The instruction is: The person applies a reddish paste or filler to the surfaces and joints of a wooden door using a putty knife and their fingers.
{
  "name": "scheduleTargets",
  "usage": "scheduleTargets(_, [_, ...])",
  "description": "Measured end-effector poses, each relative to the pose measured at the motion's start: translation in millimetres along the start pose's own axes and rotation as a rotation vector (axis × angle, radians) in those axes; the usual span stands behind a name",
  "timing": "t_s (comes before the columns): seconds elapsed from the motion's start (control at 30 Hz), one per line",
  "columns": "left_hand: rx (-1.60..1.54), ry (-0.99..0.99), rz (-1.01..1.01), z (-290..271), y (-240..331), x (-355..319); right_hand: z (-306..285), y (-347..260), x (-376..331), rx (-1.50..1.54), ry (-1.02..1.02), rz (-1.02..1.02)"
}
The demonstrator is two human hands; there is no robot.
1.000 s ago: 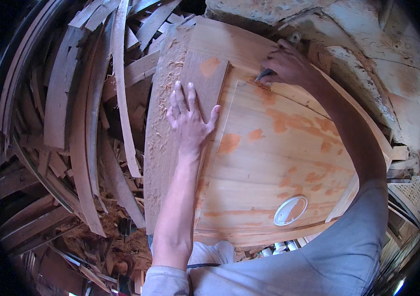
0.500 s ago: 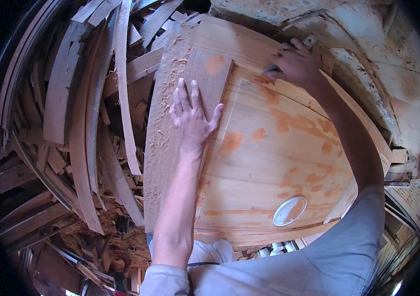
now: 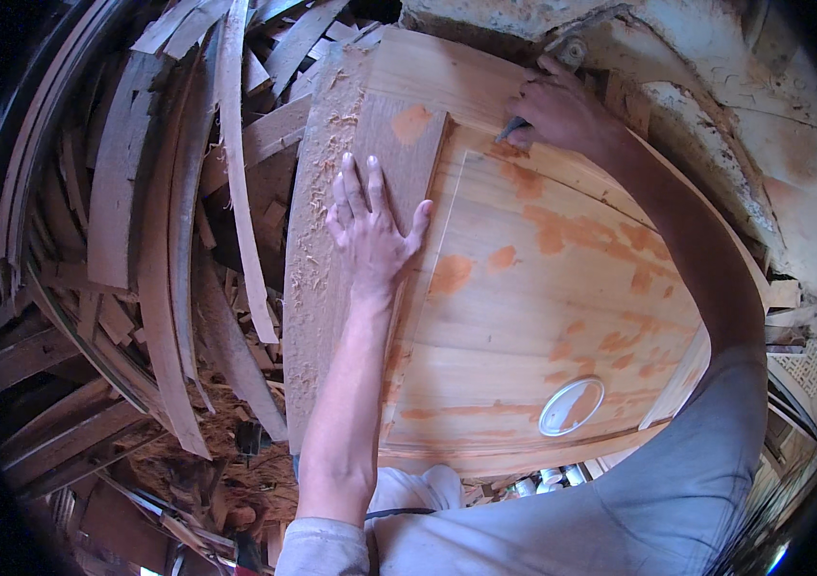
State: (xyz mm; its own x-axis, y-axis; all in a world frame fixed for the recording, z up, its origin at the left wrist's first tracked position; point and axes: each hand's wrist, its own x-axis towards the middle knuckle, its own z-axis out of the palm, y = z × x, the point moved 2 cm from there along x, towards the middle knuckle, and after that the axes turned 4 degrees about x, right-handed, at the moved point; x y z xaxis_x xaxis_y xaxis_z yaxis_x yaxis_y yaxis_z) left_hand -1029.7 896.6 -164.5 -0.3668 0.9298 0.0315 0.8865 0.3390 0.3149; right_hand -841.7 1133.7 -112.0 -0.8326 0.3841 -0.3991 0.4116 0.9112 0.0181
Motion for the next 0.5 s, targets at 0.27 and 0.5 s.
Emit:
scheduleTargets(0.27, [0.06,-0.016,0.002,-0.7,0.6,0.7,-5.0,-7.9,10.8,0.136,0.014,-0.152])
scheduleTargets(0.5, [-0.033,-0.013,-0.012,-0.8,0.5,-0.9,-12.1,-3.2,13.7,0.189,-0.076,-0.172])
